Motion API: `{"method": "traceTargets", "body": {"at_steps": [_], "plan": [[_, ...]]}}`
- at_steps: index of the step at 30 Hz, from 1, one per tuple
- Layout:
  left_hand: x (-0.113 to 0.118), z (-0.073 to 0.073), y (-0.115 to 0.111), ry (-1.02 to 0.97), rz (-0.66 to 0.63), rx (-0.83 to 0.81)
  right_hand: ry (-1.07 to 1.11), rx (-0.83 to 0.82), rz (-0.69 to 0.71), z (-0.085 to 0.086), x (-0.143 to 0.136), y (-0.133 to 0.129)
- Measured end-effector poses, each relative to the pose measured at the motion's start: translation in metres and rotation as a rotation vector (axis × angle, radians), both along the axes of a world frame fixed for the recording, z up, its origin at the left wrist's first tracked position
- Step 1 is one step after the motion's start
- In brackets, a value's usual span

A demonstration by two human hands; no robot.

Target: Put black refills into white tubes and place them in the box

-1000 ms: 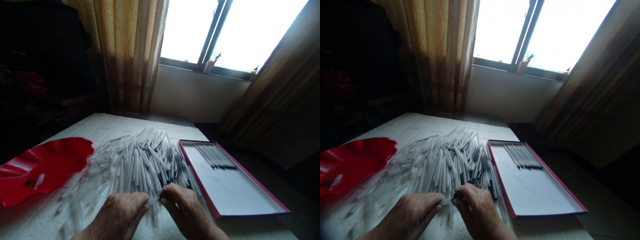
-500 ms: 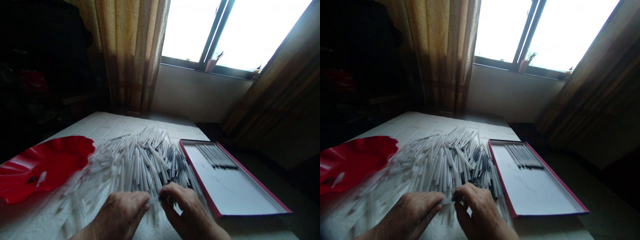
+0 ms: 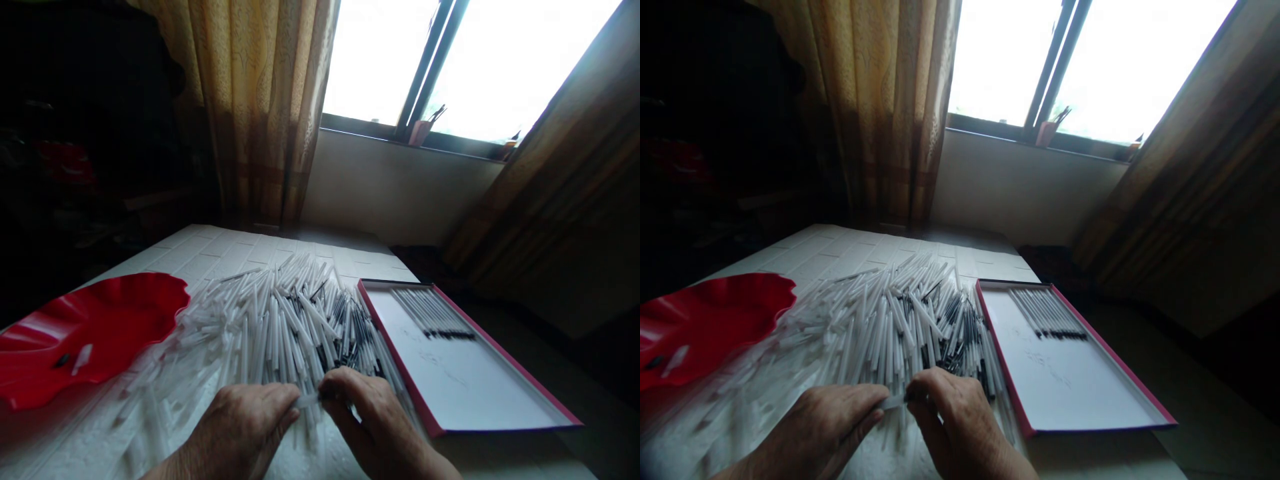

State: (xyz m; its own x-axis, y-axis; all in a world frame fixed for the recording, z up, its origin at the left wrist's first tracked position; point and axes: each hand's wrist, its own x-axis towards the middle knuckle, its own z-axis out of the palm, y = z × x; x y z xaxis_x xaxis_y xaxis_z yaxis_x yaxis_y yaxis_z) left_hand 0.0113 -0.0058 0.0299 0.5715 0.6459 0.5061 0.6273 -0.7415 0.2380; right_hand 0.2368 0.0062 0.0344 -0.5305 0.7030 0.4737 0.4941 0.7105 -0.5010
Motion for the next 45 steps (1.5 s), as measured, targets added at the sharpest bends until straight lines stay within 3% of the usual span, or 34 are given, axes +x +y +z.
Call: {"method": "traceTargets", "body": {"at_steps": [15, 24, 32, 39, 45], "plan": [[-0.0003, -0.0016, -0.0018, 0.013, 0.009, 0.014, 0.037, 0.084, -0.042, 0.0034, 0.0004, -0.0012], [-0.0004, -0.0015, -0.0002, 0.009, 0.006, -0.021, -0.03, 0.006, -0.022, -0.0002, 0.0001, 0.0003], [0.0001, -0.0012, -0.0023, 0.031, 0.017, -0.038, -0.057, 0.036, -0.044, -0.0001, 0.0001, 0.0012], [0.0002, 0.0013, -0.0014, 0.047, 0.006, -0.027, 0.058, 0.095, -0.012, 0.0012, -0.0004, -0.0014], [-0.0011, -0.0013, -0.0002, 0.047, 0.018, 0.015, -0.02, 0.058, -0.004, 0.0004, -0.0005, 0.0006]]}}
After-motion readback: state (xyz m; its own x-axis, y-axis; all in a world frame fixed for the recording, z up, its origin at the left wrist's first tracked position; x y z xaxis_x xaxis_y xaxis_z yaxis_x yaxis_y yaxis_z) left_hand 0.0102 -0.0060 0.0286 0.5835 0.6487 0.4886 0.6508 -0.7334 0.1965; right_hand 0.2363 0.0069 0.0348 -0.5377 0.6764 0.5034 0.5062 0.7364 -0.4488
